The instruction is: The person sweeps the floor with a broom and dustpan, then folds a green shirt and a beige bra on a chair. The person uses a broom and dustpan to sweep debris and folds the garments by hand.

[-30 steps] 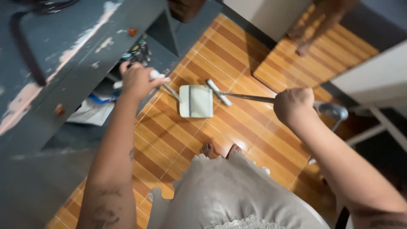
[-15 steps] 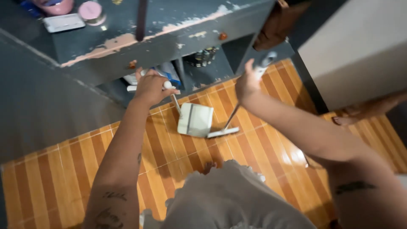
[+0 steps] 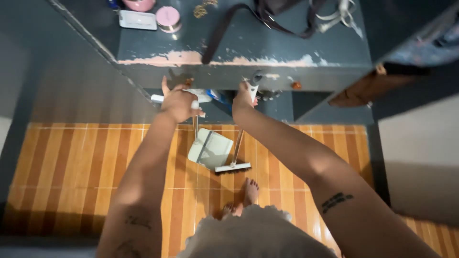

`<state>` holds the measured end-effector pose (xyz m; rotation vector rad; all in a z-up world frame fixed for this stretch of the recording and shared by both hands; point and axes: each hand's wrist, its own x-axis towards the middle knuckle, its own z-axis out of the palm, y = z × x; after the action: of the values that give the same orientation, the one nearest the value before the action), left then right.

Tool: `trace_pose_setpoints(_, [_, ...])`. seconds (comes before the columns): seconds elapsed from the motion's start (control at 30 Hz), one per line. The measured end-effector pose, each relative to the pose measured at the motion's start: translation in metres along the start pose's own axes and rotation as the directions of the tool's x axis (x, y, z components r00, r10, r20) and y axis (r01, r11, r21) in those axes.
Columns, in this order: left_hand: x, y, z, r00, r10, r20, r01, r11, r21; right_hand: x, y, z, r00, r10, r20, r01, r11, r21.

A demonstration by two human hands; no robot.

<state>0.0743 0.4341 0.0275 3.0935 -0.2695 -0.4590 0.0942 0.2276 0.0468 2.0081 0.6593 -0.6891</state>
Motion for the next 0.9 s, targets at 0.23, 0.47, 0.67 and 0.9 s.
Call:
trace_pose_setpoints(0.23, [0.014,0.009,0.012,0.978,-0.207,0.003,0.206,0.968,-0.146,0.013,0.008,-0.039,0.932,-0.093,-0.350,0.064,0.994,-0.094])
trace_pose_setpoints(0.47, [0.002,0.021,-0.016,0.980,-0.187,-0.072,0.160,0.946,-0.283,0.011,0.022,-0.083,0.900,-0.210,-0.383,0.121,0.962,-0.244])
trace_pose_setpoints(0.67, [0.010,0.005,0.000,0.972,-0.176,-0.154,0.121,0.941,-0.315,-0.001,0.055,-0.092,0.811,-0.201,-0.550,0.103,0.974,-0.204])
trace_pose_setpoints(0.9, [0.009,0.000,0.000,0.966,-0.195,-0.171,0.124,0.926,-0.356,0.053,0.052,-0.083,0.798,-0.203,-0.568,0.060,0.964,-0.261])
